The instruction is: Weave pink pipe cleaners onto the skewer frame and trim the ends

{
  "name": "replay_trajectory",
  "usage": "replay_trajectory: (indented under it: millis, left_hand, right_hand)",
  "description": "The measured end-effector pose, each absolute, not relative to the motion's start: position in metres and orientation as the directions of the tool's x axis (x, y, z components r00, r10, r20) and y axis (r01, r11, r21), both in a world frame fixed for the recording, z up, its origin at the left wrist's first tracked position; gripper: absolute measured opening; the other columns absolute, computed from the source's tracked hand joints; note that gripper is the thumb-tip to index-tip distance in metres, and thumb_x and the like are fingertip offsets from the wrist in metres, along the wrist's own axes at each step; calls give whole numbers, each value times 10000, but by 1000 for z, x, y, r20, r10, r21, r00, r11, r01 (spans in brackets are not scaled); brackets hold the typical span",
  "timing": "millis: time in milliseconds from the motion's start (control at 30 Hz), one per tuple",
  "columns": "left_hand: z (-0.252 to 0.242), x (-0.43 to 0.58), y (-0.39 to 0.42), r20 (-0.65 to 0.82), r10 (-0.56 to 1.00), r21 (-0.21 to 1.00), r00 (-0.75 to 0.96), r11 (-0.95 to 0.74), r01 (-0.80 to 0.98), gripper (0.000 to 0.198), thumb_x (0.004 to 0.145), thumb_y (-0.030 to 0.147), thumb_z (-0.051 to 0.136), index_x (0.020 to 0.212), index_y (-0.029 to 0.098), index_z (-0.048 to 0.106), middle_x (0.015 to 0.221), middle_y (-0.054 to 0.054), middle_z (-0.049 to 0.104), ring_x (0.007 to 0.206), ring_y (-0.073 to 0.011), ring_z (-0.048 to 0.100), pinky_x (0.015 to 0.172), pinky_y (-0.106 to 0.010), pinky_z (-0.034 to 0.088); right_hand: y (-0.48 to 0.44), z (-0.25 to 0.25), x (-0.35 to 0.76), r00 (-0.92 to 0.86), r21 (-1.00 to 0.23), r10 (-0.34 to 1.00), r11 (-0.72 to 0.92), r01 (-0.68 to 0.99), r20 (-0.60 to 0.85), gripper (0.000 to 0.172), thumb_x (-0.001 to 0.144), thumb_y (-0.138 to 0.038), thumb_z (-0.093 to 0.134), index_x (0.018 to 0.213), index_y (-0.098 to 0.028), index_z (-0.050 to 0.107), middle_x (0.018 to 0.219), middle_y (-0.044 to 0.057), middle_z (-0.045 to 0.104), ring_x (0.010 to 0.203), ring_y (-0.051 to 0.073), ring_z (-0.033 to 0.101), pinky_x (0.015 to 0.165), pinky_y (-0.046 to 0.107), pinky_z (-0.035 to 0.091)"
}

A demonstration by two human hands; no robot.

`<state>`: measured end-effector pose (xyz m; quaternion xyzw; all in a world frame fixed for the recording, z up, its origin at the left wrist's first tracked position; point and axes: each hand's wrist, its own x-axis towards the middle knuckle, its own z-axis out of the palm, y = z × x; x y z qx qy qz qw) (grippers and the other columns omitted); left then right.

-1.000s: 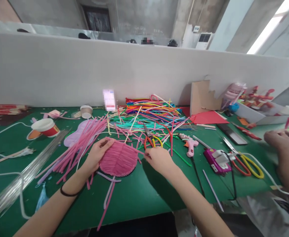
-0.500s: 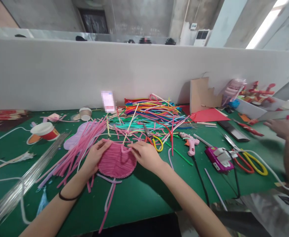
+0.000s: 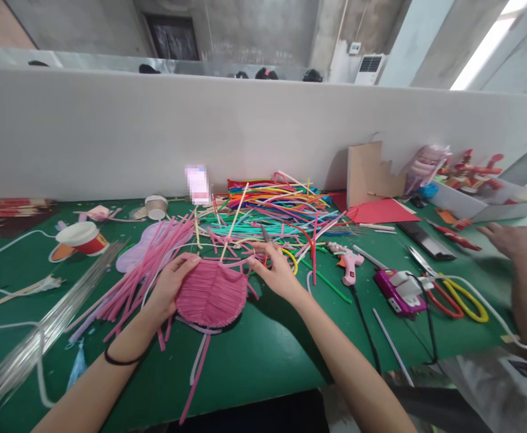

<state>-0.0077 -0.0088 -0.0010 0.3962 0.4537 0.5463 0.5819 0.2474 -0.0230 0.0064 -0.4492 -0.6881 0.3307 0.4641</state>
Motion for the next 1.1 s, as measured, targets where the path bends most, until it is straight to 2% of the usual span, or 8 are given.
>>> replay_trajectory:
  millis: [133,300,533,700,867,933,1033,1100]
  left_hand:
    - [-2,-8,-9,-106,994,955,3,103,-279,250,651,340,817,771,183,663,729,45,624,658,-94,566,630,-192,430]
    - [0,-8,-9,-149,989,920,-16,133,-368,261,612,304,834,762,182,659,713,45,627,629,-99,570,605,-200,436]
    - [6,-17,-2,-177,978,888,-114,109,-446,266,587,311,827,746,186,654,678,50,611,598,-108,553,582,-221,438]
    - [6,-21,0,-7,965,957,-263,-71,-282,268,585,339,824,731,172,674,769,9,655,728,-151,598,664,-246,463]
    - [6,-13,-7,149,961,971,-235,-186,-148,217,653,350,787,739,183,677,796,-4,661,736,-153,602,673,-250,461]
    - [7,-9,-11,169,963,972,-208,-198,-128,206,672,352,776,749,189,677,776,5,648,710,-141,583,656,-240,448]
    - [8,-3,-16,181,970,975,-161,-198,-99,189,700,351,762,757,193,676,755,13,627,695,-126,554,646,-227,429]
    - [9,-1,-18,175,976,979,-128,-186,-85,182,708,348,757,750,192,673,741,18,615,682,-119,537,640,-221,417]
  right_hand:
    - [-21,3,248,-103,-938,965,260,229,242,411,835,-475,627,1132,-198,559,750,-2,641,706,153,609,692,284,472]
    - [-23,3,252,-146,-954,974,201,222,172,391,837,-559,576,829,-176,653,629,-14,593,548,110,498,534,240,377]
    - [-21,1,270,-243,-840,941,324,436,237,334,836,-500,618,805,-184,722,740,31,685,676,157,599,631,266,428]
    - [-17,0,279,-291,-654,921,389,649,259,251,861,-432,612,926,-228,743,918,63,733,901,223,652,836,348,465]
    - [-24,13,260,-220,-694,930,367,619,295,594,763,-520,701,1272,-229,603,1351,119,568,1329,298,427,1063,449,354]
    - [-26,20,248,-261,-784,928,367,501,267,519,793,-516,670,1224,-230,630,1306,100,603,1276,276,487,1026,413,395]
    - [-25,26,235,-334,-886,923,309,346,191,376,811,-509,646,1010,-197,715,1016,65,720,962,221,644,852,336,481]
    - [-22,26,230,-328,-913,932,261,314,153,354,783,-510,674,883,-176,734,849,45,721,788,184,638,743,298,483]
